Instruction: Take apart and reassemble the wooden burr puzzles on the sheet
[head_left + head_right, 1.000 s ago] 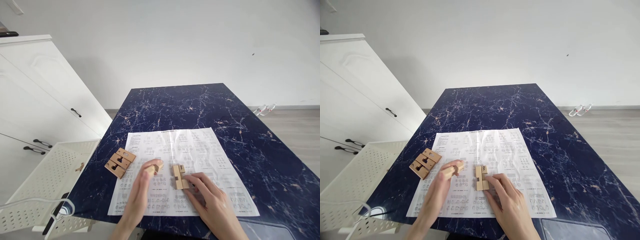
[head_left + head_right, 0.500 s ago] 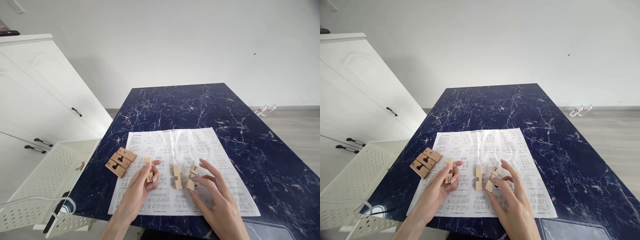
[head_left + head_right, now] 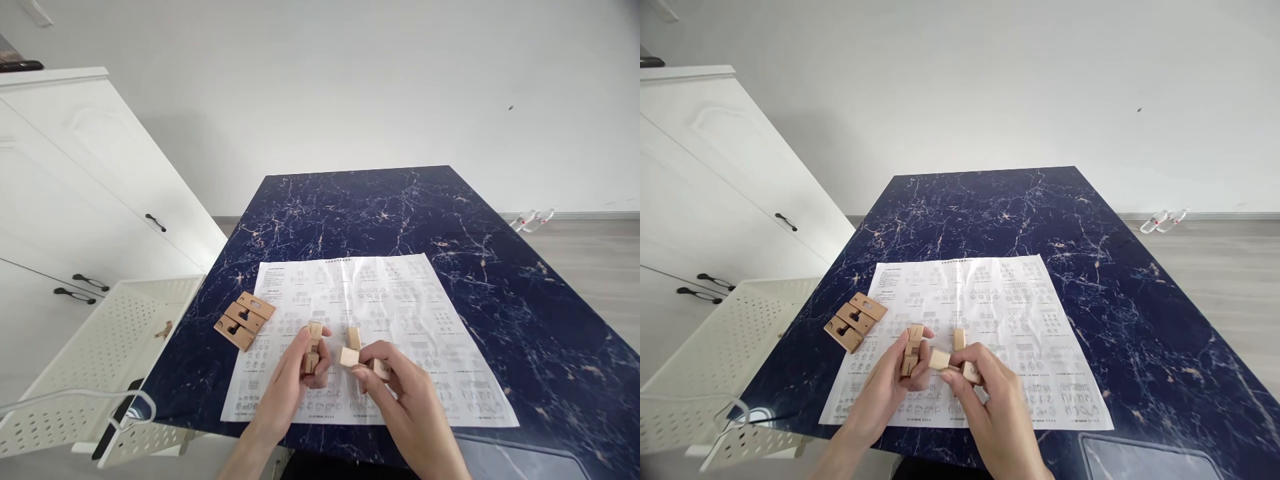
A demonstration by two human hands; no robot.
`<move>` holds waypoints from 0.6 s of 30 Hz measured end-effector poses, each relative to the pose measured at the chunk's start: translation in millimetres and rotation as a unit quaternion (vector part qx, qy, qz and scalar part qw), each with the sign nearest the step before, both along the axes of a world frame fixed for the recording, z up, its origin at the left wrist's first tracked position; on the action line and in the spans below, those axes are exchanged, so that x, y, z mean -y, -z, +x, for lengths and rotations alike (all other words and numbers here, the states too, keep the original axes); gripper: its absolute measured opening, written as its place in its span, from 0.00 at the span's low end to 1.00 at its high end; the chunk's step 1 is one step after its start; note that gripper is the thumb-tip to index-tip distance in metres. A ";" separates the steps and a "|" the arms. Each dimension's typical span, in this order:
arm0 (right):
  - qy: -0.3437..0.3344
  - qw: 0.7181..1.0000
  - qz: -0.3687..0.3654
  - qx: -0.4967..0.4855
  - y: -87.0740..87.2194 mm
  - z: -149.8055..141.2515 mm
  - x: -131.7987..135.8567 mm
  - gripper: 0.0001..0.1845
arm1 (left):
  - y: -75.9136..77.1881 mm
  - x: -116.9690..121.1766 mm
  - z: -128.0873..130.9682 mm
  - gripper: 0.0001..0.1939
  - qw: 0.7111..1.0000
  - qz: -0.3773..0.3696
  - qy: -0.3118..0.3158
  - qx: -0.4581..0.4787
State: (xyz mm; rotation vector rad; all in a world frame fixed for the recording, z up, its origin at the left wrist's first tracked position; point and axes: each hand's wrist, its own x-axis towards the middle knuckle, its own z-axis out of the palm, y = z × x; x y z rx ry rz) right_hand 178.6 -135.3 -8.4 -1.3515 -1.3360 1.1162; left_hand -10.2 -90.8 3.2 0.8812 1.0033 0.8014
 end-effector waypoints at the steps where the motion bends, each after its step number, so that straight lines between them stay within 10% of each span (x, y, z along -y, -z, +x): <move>1: -0.008 0.999 -0.030 -0.024 -2.2 -3.5 -0.1 0.20 | 0.9 1.2 1.0 0.29 1.000 0.002 -0.017 -0.002; 9: -0.107 0.987 -0.071 -0.096 -14.5 -17.2 -3.9 0.20 | 1.8 7.1 1.9 0.28 0.998 -0.008 -0.056 0.028; 18: -0.041 0.989 0.134 0.056 -0.5 -25.9 -11.3 0.07 | 3.1 7.1 -2.7 0.33 0.993 -0.038 -0.057 0.094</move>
